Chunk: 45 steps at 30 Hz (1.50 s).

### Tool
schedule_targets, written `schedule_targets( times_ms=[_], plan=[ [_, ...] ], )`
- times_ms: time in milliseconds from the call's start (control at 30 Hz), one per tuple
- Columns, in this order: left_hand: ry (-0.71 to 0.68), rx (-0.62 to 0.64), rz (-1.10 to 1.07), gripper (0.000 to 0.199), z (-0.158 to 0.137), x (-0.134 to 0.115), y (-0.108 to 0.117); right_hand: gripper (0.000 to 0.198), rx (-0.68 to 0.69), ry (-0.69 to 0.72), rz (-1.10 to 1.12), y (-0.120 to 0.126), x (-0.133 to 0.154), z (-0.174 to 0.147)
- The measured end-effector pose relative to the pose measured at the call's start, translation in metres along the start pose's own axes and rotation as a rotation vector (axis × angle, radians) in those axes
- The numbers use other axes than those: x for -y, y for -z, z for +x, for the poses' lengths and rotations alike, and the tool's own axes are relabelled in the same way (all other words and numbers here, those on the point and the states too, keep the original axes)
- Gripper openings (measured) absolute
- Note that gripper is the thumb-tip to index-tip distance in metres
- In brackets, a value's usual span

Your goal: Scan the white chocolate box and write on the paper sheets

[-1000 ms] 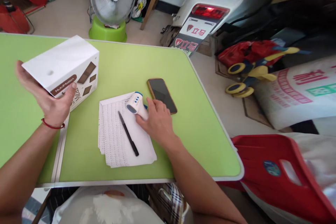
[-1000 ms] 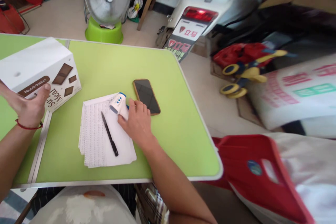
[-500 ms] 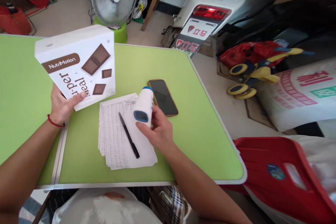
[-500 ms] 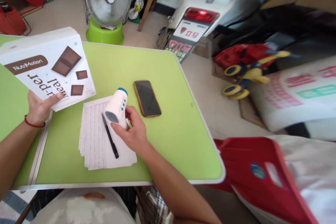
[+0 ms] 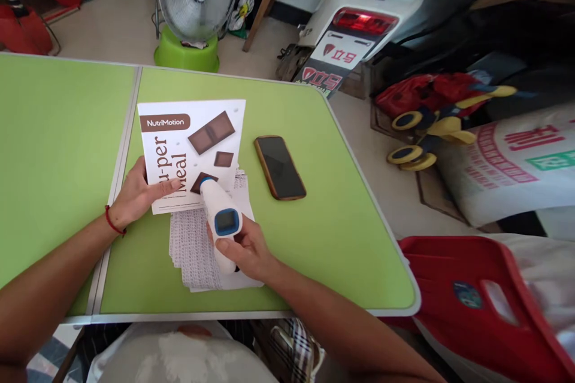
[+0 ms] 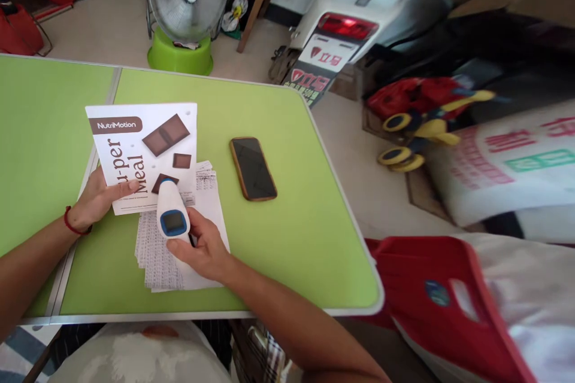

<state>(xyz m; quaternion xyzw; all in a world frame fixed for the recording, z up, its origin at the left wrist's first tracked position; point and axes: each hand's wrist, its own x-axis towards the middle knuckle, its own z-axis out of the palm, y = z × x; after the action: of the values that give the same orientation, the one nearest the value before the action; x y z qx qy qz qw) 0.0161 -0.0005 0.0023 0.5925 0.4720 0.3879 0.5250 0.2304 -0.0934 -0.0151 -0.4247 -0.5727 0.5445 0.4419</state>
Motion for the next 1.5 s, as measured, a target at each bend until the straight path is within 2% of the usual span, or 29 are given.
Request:
schedule_targets(
  times_ms=[233, 533, 1100, 1500],
  plan=[
    [-0.017, -0.001, 0.026, 0.062, -0.0002, -0.0001, -0.0006, 0.043, 0.031, -0.059, 0.077, -0.0026, -0.0019, -0.0014],
    [-0.01, 0.02, 0.028, 0.065, 0.0004, -0.0007, 0.0003, 0.041, 0.052, -0.048, 0.017, -0.0011, -0.0044, -0.0032],
    [0.005, 0.025, 0.046, 0.067, -0.0009, -0.0053, -0.0002, 0.036, 0.069, -0.053, 0.08, -0.0002, -0.0032, -0.0026],
    [0.023, 0.028, 0.079, 0.069, 0.0006, -0.0039, 0.0014, 0.041, 0.065, -0.083, 0.042, 0.0001, -0.0016, -0.0029]
  ],
)
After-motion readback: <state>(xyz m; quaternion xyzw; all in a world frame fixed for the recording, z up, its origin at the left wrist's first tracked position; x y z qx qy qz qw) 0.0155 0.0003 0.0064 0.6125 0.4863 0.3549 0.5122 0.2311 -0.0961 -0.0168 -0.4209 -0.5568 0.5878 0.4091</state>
